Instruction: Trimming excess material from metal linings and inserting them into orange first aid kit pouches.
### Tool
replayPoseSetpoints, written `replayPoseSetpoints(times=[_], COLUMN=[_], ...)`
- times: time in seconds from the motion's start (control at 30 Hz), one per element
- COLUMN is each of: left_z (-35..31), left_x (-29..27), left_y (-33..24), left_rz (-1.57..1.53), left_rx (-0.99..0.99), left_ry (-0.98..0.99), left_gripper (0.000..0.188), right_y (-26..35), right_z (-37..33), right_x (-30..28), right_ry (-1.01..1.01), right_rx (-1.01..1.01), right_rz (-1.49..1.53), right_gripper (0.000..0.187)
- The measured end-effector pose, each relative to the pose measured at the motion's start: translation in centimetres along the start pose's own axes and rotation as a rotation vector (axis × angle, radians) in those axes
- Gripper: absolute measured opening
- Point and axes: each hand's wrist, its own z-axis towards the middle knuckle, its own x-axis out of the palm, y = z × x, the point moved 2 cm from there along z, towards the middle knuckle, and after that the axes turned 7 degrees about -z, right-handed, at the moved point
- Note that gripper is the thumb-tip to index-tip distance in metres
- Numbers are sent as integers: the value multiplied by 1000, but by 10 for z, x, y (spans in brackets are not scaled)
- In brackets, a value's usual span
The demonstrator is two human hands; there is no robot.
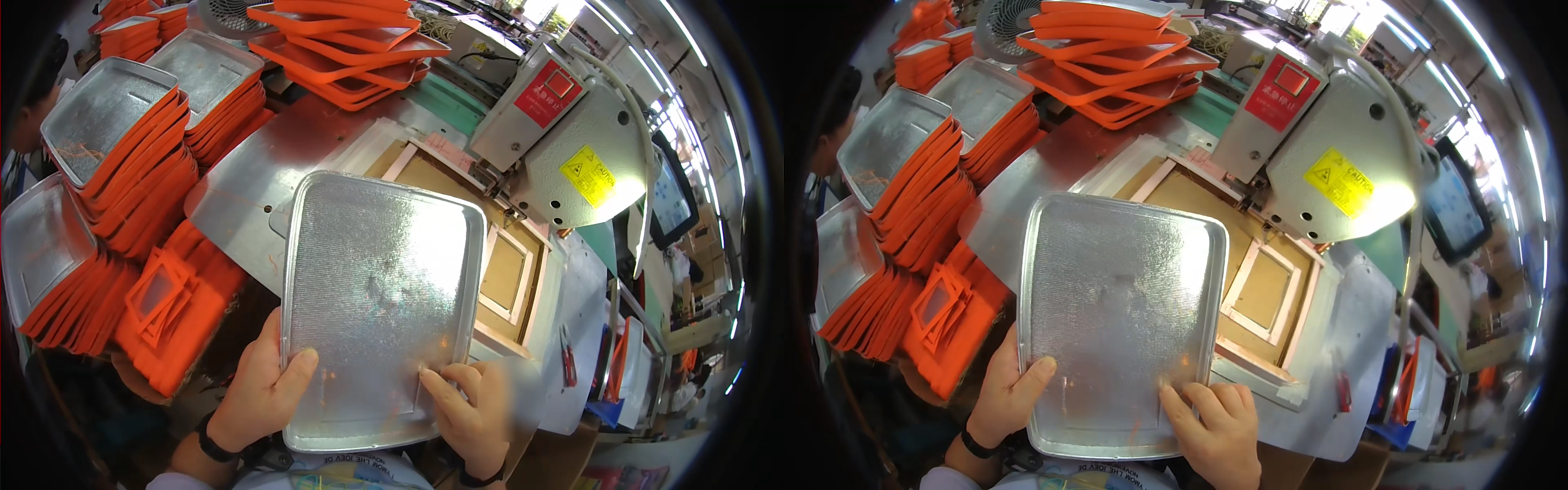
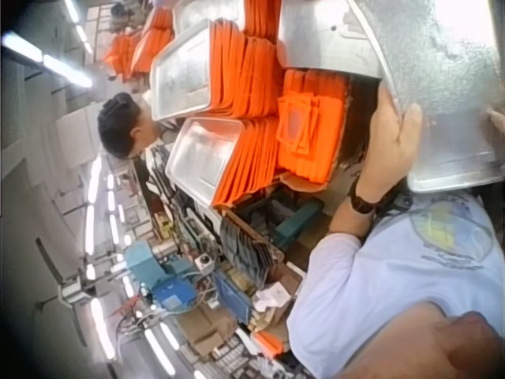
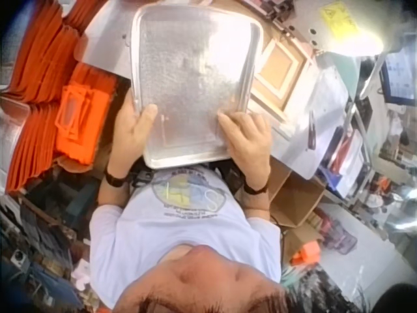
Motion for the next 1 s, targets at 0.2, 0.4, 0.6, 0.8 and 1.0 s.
replayPoseSetpoints(times=[0.2,0.4,0.6,0.8,1.0], left_z=[2,-1,-2,-4,-2], left_x=[-4,0,2,1,1], left_y=[9,6,-1,0,5], left_rz=[116,59,201,222,147], left_rx=[118,43,140,123,55], left_ry=[-35,-18,-5,-21,16], left_gripper=[43,43,41,41,42], right_y=[5,-10,-7,-9,-13], right_z=[-2,-10,-13,-14,-18], right_x=[1,4,5,7,7], right_ry=[-31,21,0,-48,12], right_rx=[42,-47,-33,-17,7], right_rz=[58,29,18,69,124], right_gripper=[37,38,37,39,39])
